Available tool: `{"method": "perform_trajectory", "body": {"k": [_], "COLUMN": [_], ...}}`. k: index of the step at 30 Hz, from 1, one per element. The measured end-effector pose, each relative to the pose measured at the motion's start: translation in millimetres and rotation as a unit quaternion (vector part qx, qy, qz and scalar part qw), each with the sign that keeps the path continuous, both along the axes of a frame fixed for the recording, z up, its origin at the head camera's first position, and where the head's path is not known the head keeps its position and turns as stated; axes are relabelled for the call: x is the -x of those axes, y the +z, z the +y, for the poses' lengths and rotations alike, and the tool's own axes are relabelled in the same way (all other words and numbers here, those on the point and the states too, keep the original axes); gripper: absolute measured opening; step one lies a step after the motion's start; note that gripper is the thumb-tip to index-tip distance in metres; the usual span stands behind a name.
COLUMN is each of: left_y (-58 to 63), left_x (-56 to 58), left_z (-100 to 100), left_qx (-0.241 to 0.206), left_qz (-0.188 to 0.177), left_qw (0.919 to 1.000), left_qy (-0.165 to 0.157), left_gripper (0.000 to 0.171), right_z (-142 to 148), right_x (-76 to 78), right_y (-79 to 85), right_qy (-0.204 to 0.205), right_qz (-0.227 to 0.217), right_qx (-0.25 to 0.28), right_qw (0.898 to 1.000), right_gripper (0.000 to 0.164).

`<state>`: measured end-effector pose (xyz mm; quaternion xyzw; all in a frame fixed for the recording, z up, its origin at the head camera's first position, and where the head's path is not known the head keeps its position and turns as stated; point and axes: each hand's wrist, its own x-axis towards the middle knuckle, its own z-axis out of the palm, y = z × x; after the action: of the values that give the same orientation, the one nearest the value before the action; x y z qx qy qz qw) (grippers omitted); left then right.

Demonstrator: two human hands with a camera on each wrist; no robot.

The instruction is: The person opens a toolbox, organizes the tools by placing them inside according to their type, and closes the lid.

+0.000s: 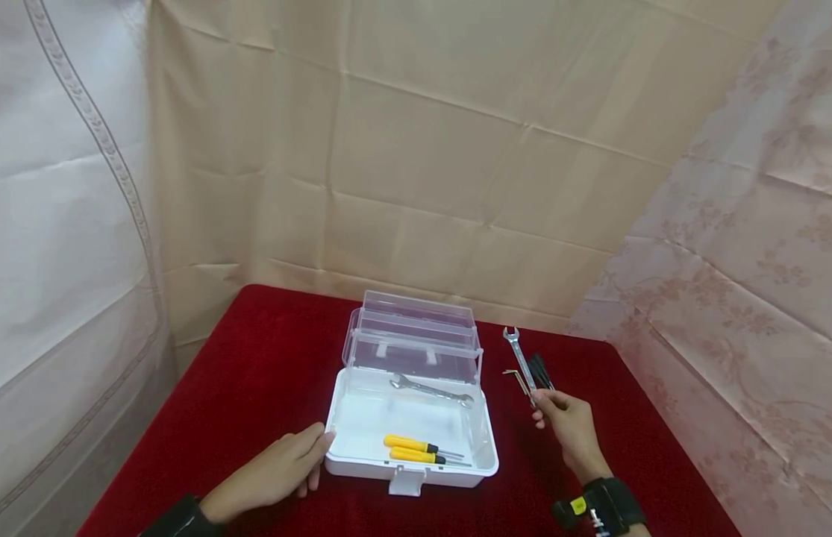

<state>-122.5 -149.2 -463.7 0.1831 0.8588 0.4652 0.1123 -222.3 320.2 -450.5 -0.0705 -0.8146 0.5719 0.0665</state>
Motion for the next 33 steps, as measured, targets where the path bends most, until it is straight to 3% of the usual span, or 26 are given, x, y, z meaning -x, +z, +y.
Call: {"method": "perform_trajectory", "body": {"k": [33], "left_y": [1.2], "left_x": [-0.3], "left_z": [0], "left_qx": [-0.006], "left_qz": [-0.001], "left_qw": [1.0], "left_qy": [0.001], "left_gripper": [0.038], "right_z": [-12], "right_x": [-3.3], "right_y": [2.1], "right_qy": [0.034], "right_qz": [0.02], "right_qx": [-0.011], "right_qw": [0.999], "right_gripper": [0.03]}}
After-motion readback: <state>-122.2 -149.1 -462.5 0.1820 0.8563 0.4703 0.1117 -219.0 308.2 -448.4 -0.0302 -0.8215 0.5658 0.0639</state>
